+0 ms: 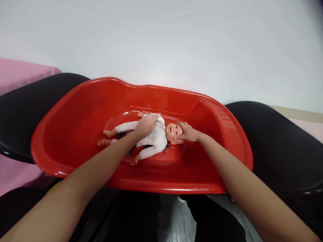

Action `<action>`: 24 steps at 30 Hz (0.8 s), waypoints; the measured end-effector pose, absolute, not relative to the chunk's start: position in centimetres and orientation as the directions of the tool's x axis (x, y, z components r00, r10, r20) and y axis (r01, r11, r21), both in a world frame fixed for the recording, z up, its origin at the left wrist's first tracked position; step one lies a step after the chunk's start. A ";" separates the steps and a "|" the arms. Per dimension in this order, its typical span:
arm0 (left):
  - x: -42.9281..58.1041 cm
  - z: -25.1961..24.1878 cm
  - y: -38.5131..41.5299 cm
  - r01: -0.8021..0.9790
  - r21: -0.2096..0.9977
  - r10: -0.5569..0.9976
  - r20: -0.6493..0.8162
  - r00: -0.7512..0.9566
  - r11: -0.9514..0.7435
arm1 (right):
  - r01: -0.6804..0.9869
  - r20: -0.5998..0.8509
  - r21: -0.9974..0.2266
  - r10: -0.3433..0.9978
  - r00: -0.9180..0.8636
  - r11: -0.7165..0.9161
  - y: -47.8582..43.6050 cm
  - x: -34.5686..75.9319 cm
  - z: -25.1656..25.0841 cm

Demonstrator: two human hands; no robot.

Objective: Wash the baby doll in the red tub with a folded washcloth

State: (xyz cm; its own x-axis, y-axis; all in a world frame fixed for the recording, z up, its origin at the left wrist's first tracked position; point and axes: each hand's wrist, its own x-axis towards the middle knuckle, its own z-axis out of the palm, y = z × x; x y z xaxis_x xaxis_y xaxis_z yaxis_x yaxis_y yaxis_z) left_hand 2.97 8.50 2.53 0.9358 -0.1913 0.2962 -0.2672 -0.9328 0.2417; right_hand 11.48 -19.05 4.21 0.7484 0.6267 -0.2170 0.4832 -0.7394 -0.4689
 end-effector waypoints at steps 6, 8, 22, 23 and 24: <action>3.6 -0.8 6.5 -0.465 0.177 -0.421 0.236 0.876 -0.868 | 0.494 -0.217 -0.464 0.635 0.741 -0.735 -18.8 10.8 4.8; 4.1 -1.1 6.8 -0.423 0.187 -0.388 0.199 0.900 -0.886 | 0.489 -0.219 -0.457 0.627 0.748 -0.743 -18.7 10.7 4.8; 5.4 -1.6 13.3 -0.085 0.219 -0.056 0.135 0.989 -0.972 | 0.486 -0.182 -0.489 0.629 0.755 -0.725 -19.1 10.9 4.3; 5.4 -1.5 13.6 -0.088 0.230 -0.055 0.147 0.988 -0.969 | 0.484 -0.184 -0.490 0.629 0.756 -0.725 -19.1 10.9 4.3; 5.3 -1.3 13.7 -0.086 0.244 -0.047 0.159 0.986 -0.966 | 0.483 -0.185 -0.490 0.628 0.756 -0.726 -19.1 10.9 4.4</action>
